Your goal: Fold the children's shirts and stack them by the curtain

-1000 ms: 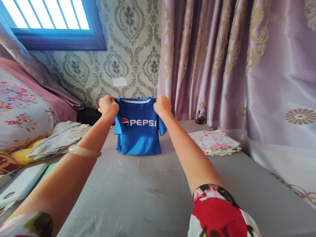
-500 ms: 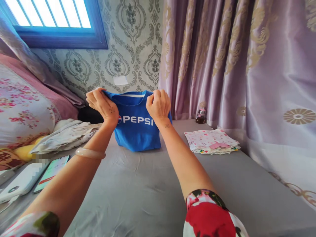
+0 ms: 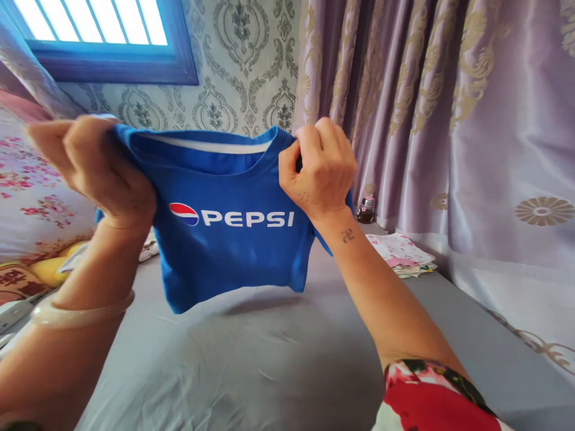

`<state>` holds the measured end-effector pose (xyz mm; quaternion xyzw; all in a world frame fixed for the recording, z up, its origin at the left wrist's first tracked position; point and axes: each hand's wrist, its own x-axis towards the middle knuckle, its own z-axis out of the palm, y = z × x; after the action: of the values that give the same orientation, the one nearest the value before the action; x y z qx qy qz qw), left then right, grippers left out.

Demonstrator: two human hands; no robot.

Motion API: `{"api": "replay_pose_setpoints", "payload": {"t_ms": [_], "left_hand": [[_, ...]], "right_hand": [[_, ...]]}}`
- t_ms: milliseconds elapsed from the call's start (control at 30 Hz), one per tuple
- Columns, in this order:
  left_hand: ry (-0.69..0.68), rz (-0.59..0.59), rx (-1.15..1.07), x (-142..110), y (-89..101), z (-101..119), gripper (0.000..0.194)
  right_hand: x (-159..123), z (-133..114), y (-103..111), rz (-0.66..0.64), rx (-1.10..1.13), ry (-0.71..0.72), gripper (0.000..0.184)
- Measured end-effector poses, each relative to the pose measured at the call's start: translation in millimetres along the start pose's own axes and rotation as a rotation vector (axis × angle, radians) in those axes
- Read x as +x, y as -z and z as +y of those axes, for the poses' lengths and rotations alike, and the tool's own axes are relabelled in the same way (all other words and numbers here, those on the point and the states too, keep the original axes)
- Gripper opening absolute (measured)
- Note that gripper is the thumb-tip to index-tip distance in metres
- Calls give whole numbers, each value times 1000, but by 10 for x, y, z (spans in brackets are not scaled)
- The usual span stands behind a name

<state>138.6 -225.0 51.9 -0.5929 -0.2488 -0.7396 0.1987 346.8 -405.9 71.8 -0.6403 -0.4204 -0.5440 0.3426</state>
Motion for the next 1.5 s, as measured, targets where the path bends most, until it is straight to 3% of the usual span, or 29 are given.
{"api": "replay_pose_setpoints", "payload": {"t_ms": [67,133,267,433,567,700,900,1267,1500], "left_hand": [[25,-71,-6,162,154,55,56],[29,-229,30,282,229,73,53],[-155,-536,36,221,44,-68,44],[-188,-985,129,-513,-488,-349,33],[-133,-1187,170,-1224,-756,-440,33],[-76,-1312,189,-1678,-871,-421,32],[-59,-1376,246,-1986,-1028,-411,35],[-99,-1484,315,-2206,-1483,-642,37],[-110,-1473,318,-2312,-1846,-802,40]], "right_hand": [[101,-25,106,9,0,1,49],[164,-25,93,-20,10,-14,46],[44,63,-262,-204,44,-67,32],[-516,234,-894,-501,29,-69,23],[-1059,328,-1284,-661,-9,-6,28],[-1528,400,-1553,-787,-67,14,32],[-1890,480,-1854,-848,-122,37,36],[-1994,542,-2493,-967,-98,125,36],[-1924,617,-2891,-993,-70,167,37]]}}
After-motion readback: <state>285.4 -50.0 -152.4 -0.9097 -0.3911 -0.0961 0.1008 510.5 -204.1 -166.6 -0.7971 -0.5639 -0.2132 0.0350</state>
